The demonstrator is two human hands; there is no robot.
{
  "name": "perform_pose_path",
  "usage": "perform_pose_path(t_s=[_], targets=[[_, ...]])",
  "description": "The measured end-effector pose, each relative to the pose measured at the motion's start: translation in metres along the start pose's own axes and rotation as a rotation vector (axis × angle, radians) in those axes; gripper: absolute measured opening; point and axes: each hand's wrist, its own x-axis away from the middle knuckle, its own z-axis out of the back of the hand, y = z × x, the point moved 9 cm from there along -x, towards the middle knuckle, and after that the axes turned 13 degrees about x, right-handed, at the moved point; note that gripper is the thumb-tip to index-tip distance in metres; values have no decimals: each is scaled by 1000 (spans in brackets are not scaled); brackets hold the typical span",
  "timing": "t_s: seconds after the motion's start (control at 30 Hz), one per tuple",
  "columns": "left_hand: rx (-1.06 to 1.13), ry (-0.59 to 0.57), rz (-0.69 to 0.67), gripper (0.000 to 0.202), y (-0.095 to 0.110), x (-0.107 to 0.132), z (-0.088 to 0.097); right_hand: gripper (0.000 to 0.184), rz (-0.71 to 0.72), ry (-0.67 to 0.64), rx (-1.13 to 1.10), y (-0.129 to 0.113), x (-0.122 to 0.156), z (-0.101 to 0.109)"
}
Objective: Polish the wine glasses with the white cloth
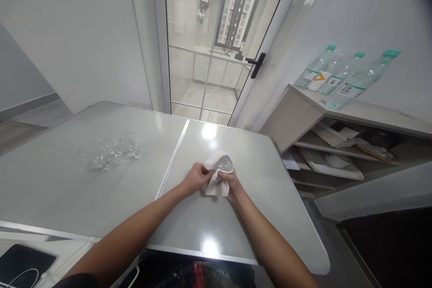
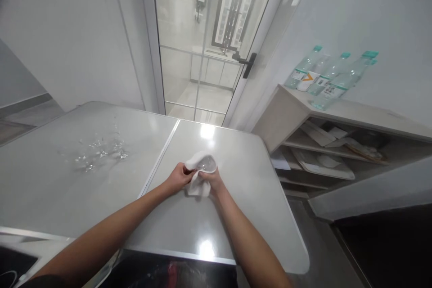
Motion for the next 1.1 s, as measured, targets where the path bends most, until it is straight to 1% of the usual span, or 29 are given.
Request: perform_pose_path(t_s=[0.07, 0.13, 0.17, 0.2, 0.27, 0.33, 0.37, 0.4, 0.43, 0.47, 0.53, 0.57, 0.6, 0.67, 0.7, 0.73, 0.77, 0.8, 0.83, 0.87, 0.93, 1.0, 1.03, 1.07, 1.1], targets=[[-88, 106, -128, 40, 7, 1, 6, 46, 36, 78, -12, 0, -1, -2], [-93, 122, -154, 37, 6, 1, 4, 45, 49, 112, -28, -1, -1, -1], [-68, 105, -131, 38, 3, 0, 2, 43, 33, 93, -33, 0, 0, -1], [-25, 74, -85, 39, -1, -1, -2, 40, 5, 57, -36, 2, 1, 0], [107, -38, 69, 43, -11, -3, -13, 39, -52, -32, -48, 6, 5, 2], [250, -173, 237, 45, -19, 1, -26, 45, -86, -119, -61, 8, 9, 2], [296, -222, 289, 46, -20, 3, -30, 48, -91, -145, -65, 8, 11, 2], [313, -241, 304, 48, -18, 5, -30, 51, -94, -158, -65, 8, 12, 1], [289, -231, 278, 50, -15, 4, -27, 51, -95, -159, -60, 7, 12, 0], [226, -199, 219, 53, -10, 3, -21, 50, -88, -138, -49, 6, 10, -1], [8, -110, 41, 55, 3, 0, -6, 46, -37, -32, -21, -2, 5, 2], [-131, -69, -61, 53, 11, 0, -1, 44, 4, 33, -1, -6, 2, 4], [-275, -30, -163, 48, 19, 1, 3, 43, 53, 98, 27, -12, 0, 6], [-522, 47, -338, 30, 31, 5, 7, 42, 149, 222, 114, -22, -2, 11], [-605, 81, -396, 22, 35, 7, 8, 41, 187, 279, 167, -27, -2, 14], [-650, 103, -427, 19, 38, 8, 9, 41, 215, 324, 216, -30, -1, 17], [-655, 110, -428, 18, 38, 8, 10, 41, 229, 347, 254, -33, 0, 19], [-616, 95, -397, 17, 36, 7, 11, 41, 228, 344, 279, -34, 1, 19], [-538, 55, -333, 18, 32, 5, 12, 41, 219, 316, 292, -35, 1, 18], [-431, -2, -244, 24, 25, 3, 11, 41, 206, 266, 298, -35, 2, 16], [-169, -145, -12, 38, 8, 2, 6, 43, 170, 139, 285, -35, 4, 8], [69, -282, 220, 44, -8, 7, -3, 49, 115, 8, 233, -32, 7, -1], [151, -319, 295, 44, -13, 10, -7, 53, 83, -37, 195, -28, 9, -6], [197, -328, 325, 44, -16, 11, -8, 56, 55, -59, 158, -25, 9, -9], [203, -305, 305, 43, -16, 9, -7, 56, 36, -55, 130, -21, 9, -11]])
